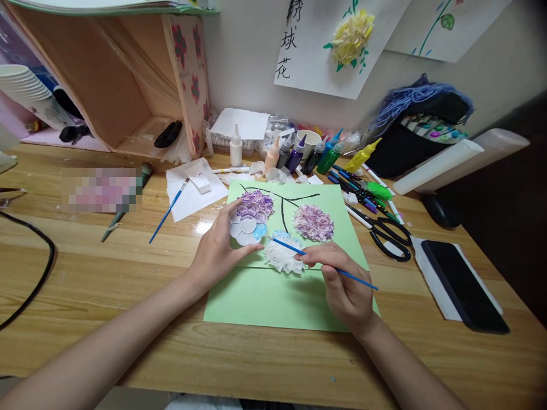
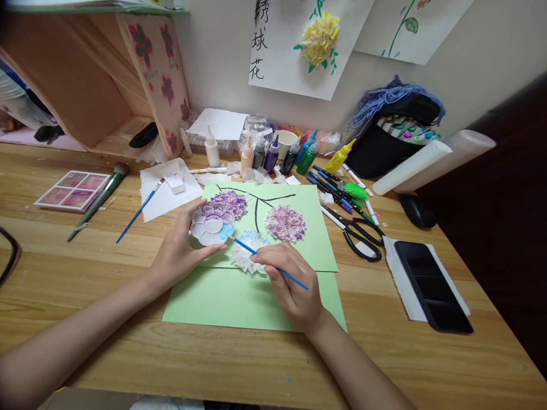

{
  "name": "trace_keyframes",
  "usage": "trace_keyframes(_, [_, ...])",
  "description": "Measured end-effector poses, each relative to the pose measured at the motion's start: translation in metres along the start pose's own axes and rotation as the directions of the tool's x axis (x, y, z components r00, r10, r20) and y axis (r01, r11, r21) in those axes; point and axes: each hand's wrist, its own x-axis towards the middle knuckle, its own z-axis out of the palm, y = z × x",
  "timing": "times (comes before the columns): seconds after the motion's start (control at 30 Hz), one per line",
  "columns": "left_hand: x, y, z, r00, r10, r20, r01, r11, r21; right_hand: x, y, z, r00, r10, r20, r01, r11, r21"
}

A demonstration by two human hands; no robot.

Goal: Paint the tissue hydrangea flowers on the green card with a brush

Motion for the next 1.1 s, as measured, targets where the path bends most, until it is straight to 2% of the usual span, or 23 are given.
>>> trace_keyframes(0.57, [0.000, -0.002, 0.001, 0.999, 0.031, 0.015, -0.030, 0.999, -0.022, -0.002, 0.003, 0.001, 0.999, 0.042, 0.004, -0.042, 0.999, -0.007])
trace_keyframes(0.7, [0.001, -0.001, 0.001, 1.000, 0.012, 0.016, -0.012, 1.000, -0.017, -0.001, 0.003, -0.002, 0.995, 0.023, -0.100, -0.023, 1.000, 0.009])
trace_keyframes(0.83, [0.001, -0.001, 0.000, 1.000, -0.015, 0.019, 0.016, 1.000, -0.016, 0.001, 0.005, -0.007, 0.972, 0.055, -0.231, -0.061, 0.998, -0.020])
trace_keyframes(0.9, [0.002, -0.001, 0.000, 1.000, -0.021, 0.018, 0.022, 1.000, -0.019, 0.002, 0.005, -0.009, 0.968, 0.069, -0.242, -0.083, 0.995, -0.050])
trace_keyframes(1.1, [0.001, 0.001, -0.001, 0.999, -0.044, 0.029, 0.045, 0.999, -0.013, 0.002, 0.006, -0.008, 0.981, 0.066, -0.183, -0.087, 0.990, -0.110])
